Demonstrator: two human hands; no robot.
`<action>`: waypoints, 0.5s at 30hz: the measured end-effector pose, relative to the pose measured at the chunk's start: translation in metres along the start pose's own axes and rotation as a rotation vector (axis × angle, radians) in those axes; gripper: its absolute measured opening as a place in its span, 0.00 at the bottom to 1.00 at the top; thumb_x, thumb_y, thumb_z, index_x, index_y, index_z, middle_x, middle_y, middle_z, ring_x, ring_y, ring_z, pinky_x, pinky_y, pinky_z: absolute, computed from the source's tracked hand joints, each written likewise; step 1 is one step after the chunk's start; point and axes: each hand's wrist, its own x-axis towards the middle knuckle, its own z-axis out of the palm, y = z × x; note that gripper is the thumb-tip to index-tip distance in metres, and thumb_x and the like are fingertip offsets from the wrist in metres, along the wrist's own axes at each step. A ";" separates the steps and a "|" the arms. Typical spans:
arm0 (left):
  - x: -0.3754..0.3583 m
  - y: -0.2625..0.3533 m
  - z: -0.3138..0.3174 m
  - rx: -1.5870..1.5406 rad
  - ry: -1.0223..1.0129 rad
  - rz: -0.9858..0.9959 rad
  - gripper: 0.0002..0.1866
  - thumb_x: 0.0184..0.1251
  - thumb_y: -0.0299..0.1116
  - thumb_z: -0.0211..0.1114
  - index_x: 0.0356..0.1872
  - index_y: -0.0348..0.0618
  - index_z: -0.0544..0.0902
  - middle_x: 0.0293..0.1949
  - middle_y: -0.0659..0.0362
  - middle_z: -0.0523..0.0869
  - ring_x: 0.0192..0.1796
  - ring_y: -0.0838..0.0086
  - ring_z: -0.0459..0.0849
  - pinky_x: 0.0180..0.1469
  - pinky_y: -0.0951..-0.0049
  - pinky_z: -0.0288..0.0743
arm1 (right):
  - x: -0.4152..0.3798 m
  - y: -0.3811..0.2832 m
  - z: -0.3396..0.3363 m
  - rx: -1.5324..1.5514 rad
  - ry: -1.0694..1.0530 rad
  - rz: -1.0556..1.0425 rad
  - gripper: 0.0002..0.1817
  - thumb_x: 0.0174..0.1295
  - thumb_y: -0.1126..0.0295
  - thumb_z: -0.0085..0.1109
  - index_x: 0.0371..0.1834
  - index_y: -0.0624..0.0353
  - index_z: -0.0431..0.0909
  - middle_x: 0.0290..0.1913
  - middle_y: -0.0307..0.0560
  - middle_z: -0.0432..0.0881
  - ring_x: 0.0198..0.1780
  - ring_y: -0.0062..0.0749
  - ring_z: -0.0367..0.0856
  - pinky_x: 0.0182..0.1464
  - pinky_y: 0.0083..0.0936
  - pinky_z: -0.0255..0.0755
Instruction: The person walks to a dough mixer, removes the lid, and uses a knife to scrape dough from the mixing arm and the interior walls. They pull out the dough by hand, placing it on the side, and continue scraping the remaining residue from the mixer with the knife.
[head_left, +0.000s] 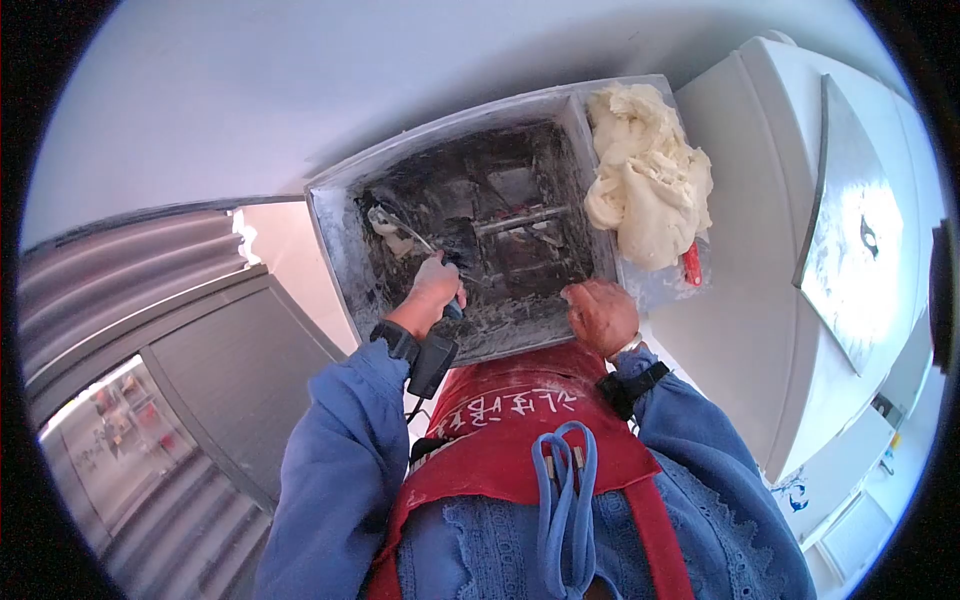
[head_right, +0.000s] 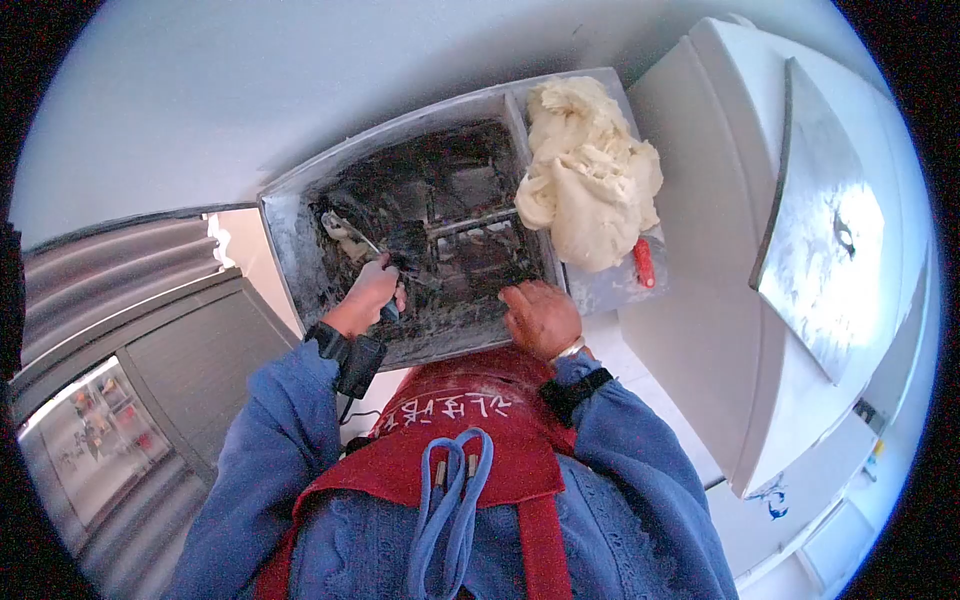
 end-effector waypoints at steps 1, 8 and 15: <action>0.000 -0.001 0.001 0.011 -0.008 0.001 0.26 0.62 0.26 0.42 0.62 0.35 0.51 0.12 0.58 0.68 0.13 0.70 0.69 0.15 0.68 0.65 | 0.000 0.000 -0.001 0.005 -0.002 -0.003 0.14 0.41 0.72 0.56 0.35 0.56 0.71 0.27 0.47 0.73 0.31 0.43 0.74 0.34 0.37 0.68; 0.002 -0.001 0.011 0.029 -0.047 0.031 0.28 0.62 0.26 0.42 0.64 0.34 0.49 0.11 0.58 0.69 0.12 0.69 0.70 0.15 0.69 0.65 | 0.001 -0.002 -0.003 0.011 -0.018 -0.001 0.14 0.41 0.72 0.57 0.35 0.56 0.71 0.27 0.47 0.74 0.31 0.43 0.74 0.34 0.36 0.68; 0.033 -0.009 -0.011 0.156 -0.304 0.179 0.15 0.63 0.26 0.41 0.51 0.36 0.61 0.13 0.60 0.69 0.14 0.71 0.70 0.15 0.68 0.65 | 0.000 -0.002 -0.002 0.004 -0.036 0.016 0.14 0.42 0.71 0.57 0.35 0.56 0.71 0.29 0.46 0.74 0.33 0.42 0.75 0.35 0.36 0.68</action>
